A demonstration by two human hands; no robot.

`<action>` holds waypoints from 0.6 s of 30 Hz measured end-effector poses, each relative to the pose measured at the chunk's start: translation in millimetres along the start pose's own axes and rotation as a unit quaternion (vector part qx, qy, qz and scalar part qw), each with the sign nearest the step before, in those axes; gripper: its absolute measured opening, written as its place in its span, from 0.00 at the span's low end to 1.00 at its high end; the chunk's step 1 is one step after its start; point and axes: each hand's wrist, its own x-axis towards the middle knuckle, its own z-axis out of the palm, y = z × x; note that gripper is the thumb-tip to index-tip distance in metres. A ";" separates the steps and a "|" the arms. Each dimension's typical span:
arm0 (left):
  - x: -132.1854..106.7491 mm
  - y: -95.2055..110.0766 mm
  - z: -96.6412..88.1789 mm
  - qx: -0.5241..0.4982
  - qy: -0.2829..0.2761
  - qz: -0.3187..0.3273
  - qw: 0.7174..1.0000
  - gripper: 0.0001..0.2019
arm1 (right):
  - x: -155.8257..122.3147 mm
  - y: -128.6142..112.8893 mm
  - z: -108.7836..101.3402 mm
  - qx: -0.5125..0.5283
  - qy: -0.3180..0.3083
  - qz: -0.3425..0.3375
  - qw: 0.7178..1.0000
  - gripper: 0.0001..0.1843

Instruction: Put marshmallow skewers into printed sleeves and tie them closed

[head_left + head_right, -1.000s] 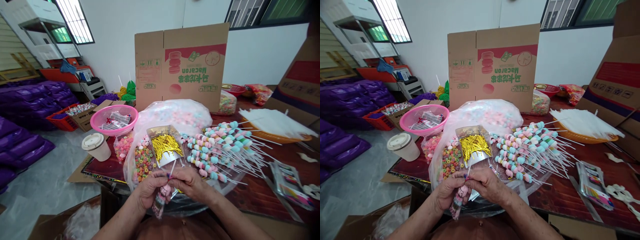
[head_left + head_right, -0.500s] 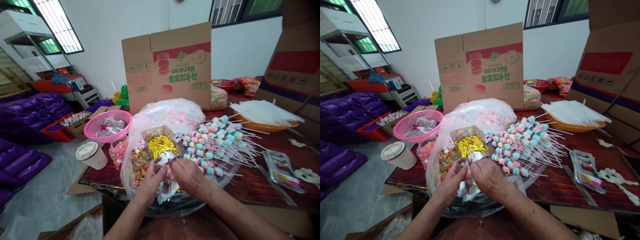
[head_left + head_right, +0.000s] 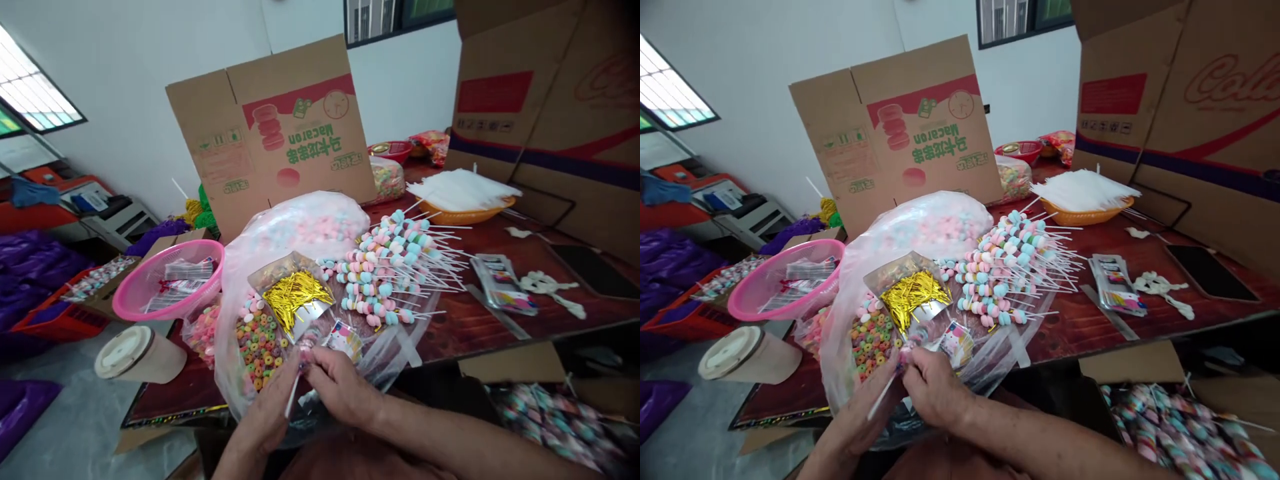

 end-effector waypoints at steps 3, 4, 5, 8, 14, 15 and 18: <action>5.0 -4.3 19.3 -0.054 -0.003 0.016 0.998 0.17 | -3.9 7.5 9.9 0.186 -0.083 0.168 0.965 0.11; 6.6 -1.5 22.2 -0.069 0.001 0.025 0.997 0.17 | -4.3 9.8 8.6 0.234 -0.117 0.207 0.943 0.11; 8.8 2.3 23.3 -0.081 0.010 0.046 0.996 0.17 | -4.5 11.6 4.8 0.260 -0.151 0.232 0.925 0.12; 18.3 13.1 22.5 -0.063 0.078 0.170 0.980 0.19 | -5.4 12.6 -16.3 0.172 -0.162 0.213 0.948 0.18; 30.6 4.0 49.3 0.246 -0.054 0.242 0.937 0.29 | -18.8 3.6 -60.5 0.027 0.042 -0.039 0.998 0.17; 31.8 1.7 52.8 0.316 -0.094 0.238 0.914 0.30 | -27.5 5.2 -71.7 0.044 0.063 -0.030 0.997 0.17; 40.6 0.6 43.2 0.501 -0.062 0.234 0.831 0.22 | -79.3 22.2 -126.8 0.066 0.246 -0.001 0.967 0.16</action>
